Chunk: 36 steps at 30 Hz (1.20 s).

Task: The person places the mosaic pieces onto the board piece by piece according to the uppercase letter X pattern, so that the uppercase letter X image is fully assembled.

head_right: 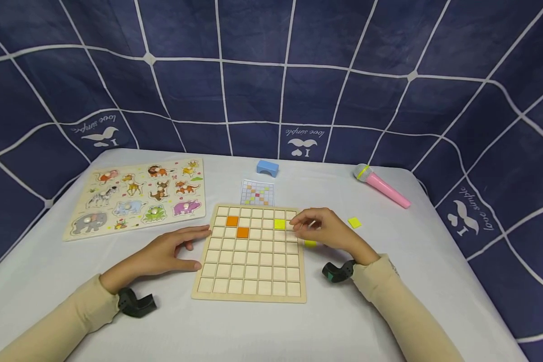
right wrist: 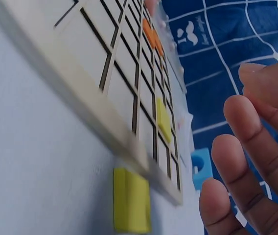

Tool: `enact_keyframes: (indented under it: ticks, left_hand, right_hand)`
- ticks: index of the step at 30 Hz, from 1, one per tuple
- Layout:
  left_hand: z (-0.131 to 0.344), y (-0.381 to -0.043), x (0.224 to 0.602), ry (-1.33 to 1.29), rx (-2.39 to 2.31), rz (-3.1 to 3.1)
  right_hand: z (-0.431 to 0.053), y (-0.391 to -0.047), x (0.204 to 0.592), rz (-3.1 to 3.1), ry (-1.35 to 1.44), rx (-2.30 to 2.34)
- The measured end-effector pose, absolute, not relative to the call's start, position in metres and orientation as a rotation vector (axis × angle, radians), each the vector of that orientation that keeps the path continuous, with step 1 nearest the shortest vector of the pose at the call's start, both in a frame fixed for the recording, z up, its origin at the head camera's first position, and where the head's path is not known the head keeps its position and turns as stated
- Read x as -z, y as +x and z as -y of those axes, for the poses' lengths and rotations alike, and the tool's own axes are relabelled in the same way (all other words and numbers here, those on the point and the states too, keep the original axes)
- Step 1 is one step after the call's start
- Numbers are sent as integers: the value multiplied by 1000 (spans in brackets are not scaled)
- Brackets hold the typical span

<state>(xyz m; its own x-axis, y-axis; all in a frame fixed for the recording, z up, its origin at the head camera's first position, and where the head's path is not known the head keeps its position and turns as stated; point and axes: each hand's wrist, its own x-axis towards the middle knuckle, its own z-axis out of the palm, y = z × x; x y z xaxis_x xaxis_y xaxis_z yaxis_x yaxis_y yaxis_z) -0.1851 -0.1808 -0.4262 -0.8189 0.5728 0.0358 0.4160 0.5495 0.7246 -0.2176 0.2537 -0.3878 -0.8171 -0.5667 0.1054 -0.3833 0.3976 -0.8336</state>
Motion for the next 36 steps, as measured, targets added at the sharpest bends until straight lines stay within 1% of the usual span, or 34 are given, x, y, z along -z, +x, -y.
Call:
enact_keyframes:
  ticks: [12,23,36]
  left_hand:
    - [181,-186,427,833,-1125,-2581]
    - [181,-186,428,827,-1118,-2582]
    - [182,-186,427,821,-1114,-2583]
  right_hand:
    - [-283,-211,391,-2607,-765,1225]
    - [-291,-212,396,-2689,-741,1026]
    - [-292,-215,405,-2766,-866,901]
